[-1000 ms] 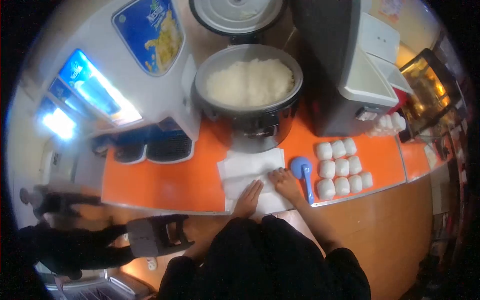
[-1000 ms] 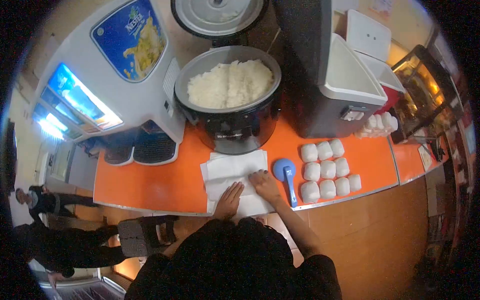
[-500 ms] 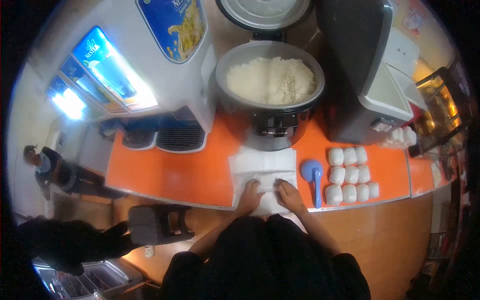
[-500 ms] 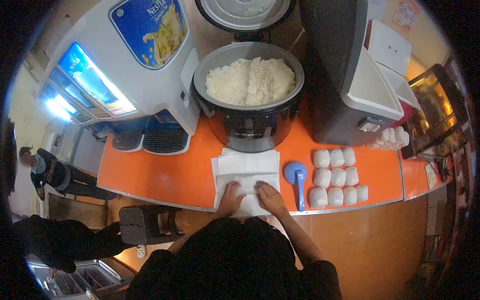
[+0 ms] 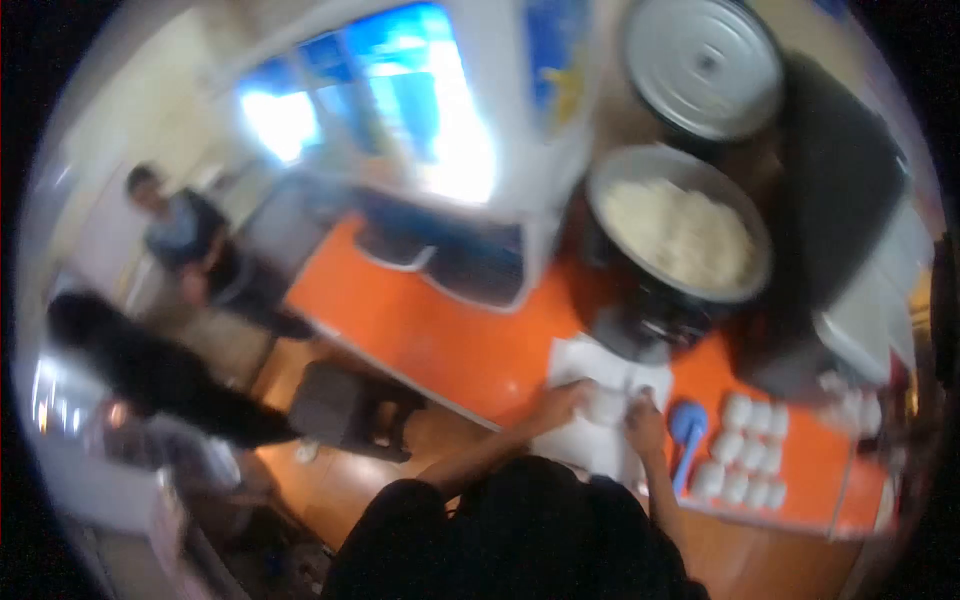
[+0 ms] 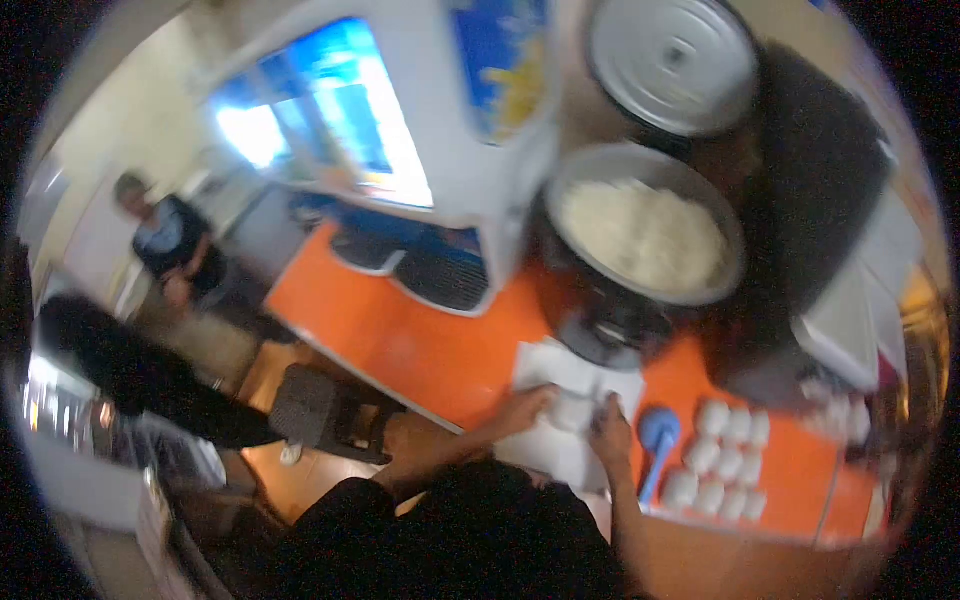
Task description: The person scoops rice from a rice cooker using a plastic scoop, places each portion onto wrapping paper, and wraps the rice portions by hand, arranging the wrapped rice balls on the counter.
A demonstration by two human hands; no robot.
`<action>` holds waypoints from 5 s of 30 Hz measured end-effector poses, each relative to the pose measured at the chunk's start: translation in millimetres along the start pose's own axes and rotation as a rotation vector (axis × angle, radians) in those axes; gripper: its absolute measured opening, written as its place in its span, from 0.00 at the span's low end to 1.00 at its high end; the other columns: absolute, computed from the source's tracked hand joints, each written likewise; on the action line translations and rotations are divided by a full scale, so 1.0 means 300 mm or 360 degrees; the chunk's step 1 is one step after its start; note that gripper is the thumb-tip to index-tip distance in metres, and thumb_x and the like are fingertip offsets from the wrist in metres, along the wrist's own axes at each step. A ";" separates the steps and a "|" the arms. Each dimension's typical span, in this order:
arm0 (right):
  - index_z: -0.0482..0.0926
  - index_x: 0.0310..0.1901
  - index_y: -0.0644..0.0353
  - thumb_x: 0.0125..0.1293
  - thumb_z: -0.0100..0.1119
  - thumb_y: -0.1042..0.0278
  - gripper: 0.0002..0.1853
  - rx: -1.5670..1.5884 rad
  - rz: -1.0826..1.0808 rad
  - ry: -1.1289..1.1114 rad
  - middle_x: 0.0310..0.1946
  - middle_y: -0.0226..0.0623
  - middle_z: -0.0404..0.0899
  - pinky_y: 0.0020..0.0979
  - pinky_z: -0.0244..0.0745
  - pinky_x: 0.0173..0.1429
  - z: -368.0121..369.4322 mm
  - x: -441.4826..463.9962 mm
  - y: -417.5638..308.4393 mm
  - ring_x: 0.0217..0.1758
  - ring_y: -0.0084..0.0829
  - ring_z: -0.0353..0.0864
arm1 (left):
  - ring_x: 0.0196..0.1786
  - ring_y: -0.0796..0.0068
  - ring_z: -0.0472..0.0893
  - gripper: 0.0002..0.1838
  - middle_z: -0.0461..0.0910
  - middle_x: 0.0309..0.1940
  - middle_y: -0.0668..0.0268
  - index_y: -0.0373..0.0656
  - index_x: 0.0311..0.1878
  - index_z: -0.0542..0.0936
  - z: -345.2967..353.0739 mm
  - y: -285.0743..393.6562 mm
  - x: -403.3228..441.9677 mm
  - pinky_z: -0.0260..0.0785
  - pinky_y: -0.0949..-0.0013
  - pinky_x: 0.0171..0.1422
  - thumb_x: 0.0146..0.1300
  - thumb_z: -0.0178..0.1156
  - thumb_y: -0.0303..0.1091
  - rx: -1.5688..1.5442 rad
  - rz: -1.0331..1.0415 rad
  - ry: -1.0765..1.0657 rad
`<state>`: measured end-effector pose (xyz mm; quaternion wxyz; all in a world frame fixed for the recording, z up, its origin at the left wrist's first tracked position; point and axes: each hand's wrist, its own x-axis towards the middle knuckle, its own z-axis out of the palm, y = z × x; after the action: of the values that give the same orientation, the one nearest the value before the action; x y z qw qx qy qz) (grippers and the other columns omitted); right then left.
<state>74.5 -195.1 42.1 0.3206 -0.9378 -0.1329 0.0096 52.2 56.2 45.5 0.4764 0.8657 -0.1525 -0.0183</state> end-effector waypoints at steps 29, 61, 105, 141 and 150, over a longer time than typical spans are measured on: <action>0.72 0.56 0.76 0.52 0.54 0.77 0.26 0.0457 -0.0080 0.0205 0.41 0.52 0.69 0.44 0.68 0.55 0.130 -0.166 -0.101 0.47 0.49 0.71 | 0.67 0.53 0.64 0.34 0.67 0.64 0.52 0.36 0.67 0.68 0.320 0.063 -0.139 0.55 0.56 0.73 0.56 0.58 0.37 0.0305 -0.0141 0.0786; 0.74 0.62 0.67 0.50 0.38 0.85 0.33 0.0912 0.0247 0.0396 0.54 0.54 0.78 0.30 0.65 0.66 -0.062 -0.190 -0.343 0.61 0.36 0.75 | 0.50 0.63 0.77 0.23 0.80 0.42 0.56 0.38 0.48 0.79 0.243 0.289 0.051 0.66 0.60 0.57 0.57 0.64 0.48 -0.0472 -0.0429 0.0420; 0.75 0.53 0.57 0.54 0.66 0.55 0.27 -0.0799 0.0974 0.1111 0.45 0.49 0.74 0.57 0.62 0.56 -0.832 -0.376 0.569 0.56 0.49 0.71 | 0.72 0.45 0.59 0.29 0.60 0.69 0.47 0.50 0.69 0.68 0.172 0.213 -0.036 0.47 0.39 0.72 0.64 0.55 0.42 0.0837 0.0182 -0.0016; 0.84 0.28 0.45 0.56 0.58 0.64 0.05 -0.2437 -0.0923 0.0010 0.29 0.25 0.84 0.34 0.73 0.42 -0.793 1.279 -0.563 0.36 0.30 0.85 | 0.71 0.42 0.49 0.22 0.54 0.62 0.55 0.42 0.58 0.70 -0.159 0.615 0.456 0.46 0.42 0.69 0.63 0.62 0.37 0.0166 0.0610 0.1431; 0.84 0.37 0.50 0.59 0.58 0.66 0.07 -0.2204 -0.0793 -0.0168 0.36 0.32 0.86 0.38 0.78 0.42 -0.801 1.137 -0.493 0.40 0.35 0.87 | 0.72 0.46 0.49 0.20 0.56 0.61 0.57 0.42 0.57 0.71 -0.153 0.612 0.444 0.44 0.46 0.68 0.65 0.57 0.40 0.0100 0.0584 0.1402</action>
<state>392.3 -139.6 345.1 -0.3590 -0.8657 -0.3329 -0.1044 141.9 -35.5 238.3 0.4645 0.7640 -0.0869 0.4393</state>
